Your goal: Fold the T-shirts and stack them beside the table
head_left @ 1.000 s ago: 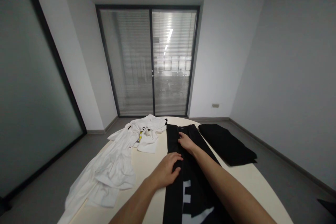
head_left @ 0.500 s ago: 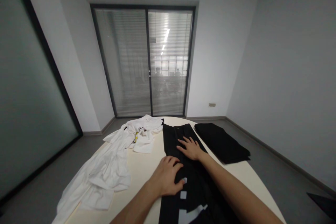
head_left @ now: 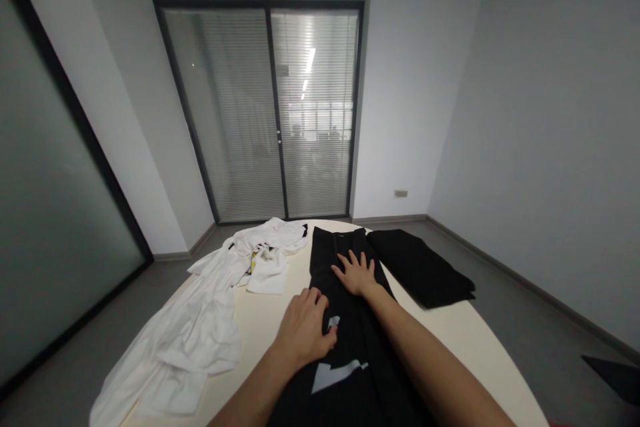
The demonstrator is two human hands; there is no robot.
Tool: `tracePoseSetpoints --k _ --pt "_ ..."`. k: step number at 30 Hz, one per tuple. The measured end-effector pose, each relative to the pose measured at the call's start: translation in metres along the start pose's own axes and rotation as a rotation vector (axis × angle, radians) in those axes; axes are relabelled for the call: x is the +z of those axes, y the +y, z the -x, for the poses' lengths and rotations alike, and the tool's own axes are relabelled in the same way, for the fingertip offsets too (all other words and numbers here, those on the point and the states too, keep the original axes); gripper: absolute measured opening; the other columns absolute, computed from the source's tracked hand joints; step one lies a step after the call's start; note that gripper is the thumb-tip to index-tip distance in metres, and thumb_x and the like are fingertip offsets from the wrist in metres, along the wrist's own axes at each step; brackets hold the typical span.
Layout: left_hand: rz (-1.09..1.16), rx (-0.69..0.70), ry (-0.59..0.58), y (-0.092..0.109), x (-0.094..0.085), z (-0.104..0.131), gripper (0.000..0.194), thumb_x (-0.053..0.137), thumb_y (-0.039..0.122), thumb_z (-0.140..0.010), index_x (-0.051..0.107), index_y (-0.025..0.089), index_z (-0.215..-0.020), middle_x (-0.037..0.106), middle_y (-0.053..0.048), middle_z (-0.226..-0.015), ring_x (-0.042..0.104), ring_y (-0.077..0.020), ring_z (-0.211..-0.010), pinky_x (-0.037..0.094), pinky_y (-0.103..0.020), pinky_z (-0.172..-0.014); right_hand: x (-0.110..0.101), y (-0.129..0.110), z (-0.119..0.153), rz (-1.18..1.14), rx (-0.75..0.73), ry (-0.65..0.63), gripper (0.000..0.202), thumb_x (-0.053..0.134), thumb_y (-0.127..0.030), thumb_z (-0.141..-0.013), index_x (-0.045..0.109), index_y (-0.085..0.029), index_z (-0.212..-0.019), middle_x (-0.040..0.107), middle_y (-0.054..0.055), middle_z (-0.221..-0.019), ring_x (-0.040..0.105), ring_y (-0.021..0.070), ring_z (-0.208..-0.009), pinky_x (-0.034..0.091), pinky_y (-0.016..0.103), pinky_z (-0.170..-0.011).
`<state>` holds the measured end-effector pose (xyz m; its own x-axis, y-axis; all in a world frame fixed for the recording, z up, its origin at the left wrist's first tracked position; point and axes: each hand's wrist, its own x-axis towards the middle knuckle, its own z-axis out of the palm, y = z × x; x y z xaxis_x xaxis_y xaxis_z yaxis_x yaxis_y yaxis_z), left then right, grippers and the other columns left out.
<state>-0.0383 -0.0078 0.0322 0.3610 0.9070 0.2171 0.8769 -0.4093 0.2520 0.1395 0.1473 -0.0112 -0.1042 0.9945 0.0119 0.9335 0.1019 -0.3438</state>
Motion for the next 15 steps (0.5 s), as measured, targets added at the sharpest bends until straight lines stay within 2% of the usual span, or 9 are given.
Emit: tracePoseSetpoints --k 2,5,9,12,15 --pt "-0.061 -0.080 -0.028 0.005 -0.004 0.000 0.031 0.062 0.038 -0.082 0.065 0.016 -0.105 0.062 -0.017 -0.113 0.055 -0.0353 -0.110 0.047 -0.047 -0.091 0.001 -0.001 -0.008 -0.001 -0.006 0.018 0.067 0.039 -0.066 -0.095 0.042 -0.030 -0.151 0.024 0.010 -0.164 0.011 0.0422 -0.151 0.002 0.067 -0.115" --pt "-0.145 -0.200 -0.101 0.012 -0.007 0.002 0.029 0.056 0.029 -0.086 0.065 0.012 -0.107 0.063 -0.021 -0.110 0.058 -0.0385 -0.106 0.049 -0.050 -0.086 0.002 -0.002 -0.017 -0.014 -0.022 0.059 0.066 0.040 -0.066 -0.095 0.045 -0.028 -0.150 0.028 0.010 -0.163 0.011 0.0412 -0.151 0.002 0.065 -0.116" --pt "-0.182 -0.247 -0.213 0.018 -0.010 0.006 0.030 0.053 0.017 -0.085 0.065 0.007 -0.110 0.067 -0.024 -0.105 0.065 -0.0403 -0.099 0.051 -0.051 -0.080 -0.006 -0.002 -0.017 -0.078 -0.092 0.085 0.062 0.042 -0.063 -0.096 0.049 -0.028 -0.146 0.033 0.009 -0.160 0.015 0.0397 -0.150 0.005 0.068 -0.115" --pt "-0.153 -0.254 -0.271 0.018 -0.017 0.006 0.029 0.053 0.015 -0.084 0.068 0.005 -0.107 0.070 -0.025 -0.100 0.068 -0.0405 -0.097 0.050 -0.049 -0.081 -0.019 -0.005 -0.005 -0.128 -0.197 0.137 0.050 0.047 -0.054 -0.097 0.053 -0.026 -0.139 0.044 0.010 -0.151 0.029 0.0335 -0.144 0.013 0.065 -0.115" --pt "-0.099 -0.269 -0.289 0.011 -0.027 0.004 0.027 0.053 0.020 -0.084 0.071 0.008 -0.100 0.072 -0.025 -0.101 0.070 -0.0393 -0.096 0.050 -0.047 -0.081 -0.033 -0.012 0.020 -0.123 -0.362 0.155 0.039 0.059 -0.046 -0.092 0.064 -0.021 -0.121 0.061 0.011 -0.126 0.050 0.0278 -0.123 0.031 0.051 -0.111"
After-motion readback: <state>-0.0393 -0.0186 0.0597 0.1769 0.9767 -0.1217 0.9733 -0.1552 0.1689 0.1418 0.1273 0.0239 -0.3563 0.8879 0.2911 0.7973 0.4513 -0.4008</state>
